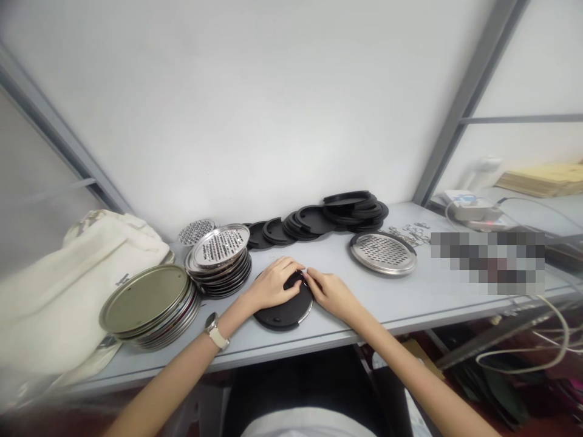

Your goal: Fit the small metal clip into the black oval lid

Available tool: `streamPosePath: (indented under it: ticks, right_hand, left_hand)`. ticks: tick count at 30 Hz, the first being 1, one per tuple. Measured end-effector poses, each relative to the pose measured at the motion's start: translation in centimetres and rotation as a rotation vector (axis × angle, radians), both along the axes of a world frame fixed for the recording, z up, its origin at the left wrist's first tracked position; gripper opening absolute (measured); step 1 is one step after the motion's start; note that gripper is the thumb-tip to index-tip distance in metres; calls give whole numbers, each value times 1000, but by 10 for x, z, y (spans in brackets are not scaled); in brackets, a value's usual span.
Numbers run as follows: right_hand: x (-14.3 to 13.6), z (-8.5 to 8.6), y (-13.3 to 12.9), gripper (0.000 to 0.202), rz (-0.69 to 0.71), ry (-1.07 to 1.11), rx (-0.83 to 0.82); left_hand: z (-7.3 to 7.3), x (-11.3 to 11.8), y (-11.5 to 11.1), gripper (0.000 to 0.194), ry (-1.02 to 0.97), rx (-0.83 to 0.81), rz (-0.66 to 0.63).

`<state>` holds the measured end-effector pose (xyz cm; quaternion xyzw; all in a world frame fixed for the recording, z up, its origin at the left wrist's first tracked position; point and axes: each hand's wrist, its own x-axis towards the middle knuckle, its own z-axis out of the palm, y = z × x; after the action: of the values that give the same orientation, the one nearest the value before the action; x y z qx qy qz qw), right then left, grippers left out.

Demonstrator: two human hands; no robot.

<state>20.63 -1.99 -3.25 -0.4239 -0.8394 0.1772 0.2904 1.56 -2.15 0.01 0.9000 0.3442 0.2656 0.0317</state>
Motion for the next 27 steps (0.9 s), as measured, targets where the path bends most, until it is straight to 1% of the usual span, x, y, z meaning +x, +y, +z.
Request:
streamPosePath:
  ticks: [11, 15, 21, 27]
  right_hand:
    - [0, 0, 0, 28, -14, -28, -1]
    - [0, 1, 0, 29, -13, -28, -1]
    - [-1, 2, 0, 29, -17, -26, 16]
    - [-1, 3, -1, 30, -25, -30, 18]
  left_hand:
    - [-1, 0, 0, 26, -11, -21, -9]
    - [-1, -1, 1, 20, -3, -17, -11]
    - [-3, -3, 3, 21, 53, 13, 23]
    - [-2, -4, 3, 20, 55, 23, 48]
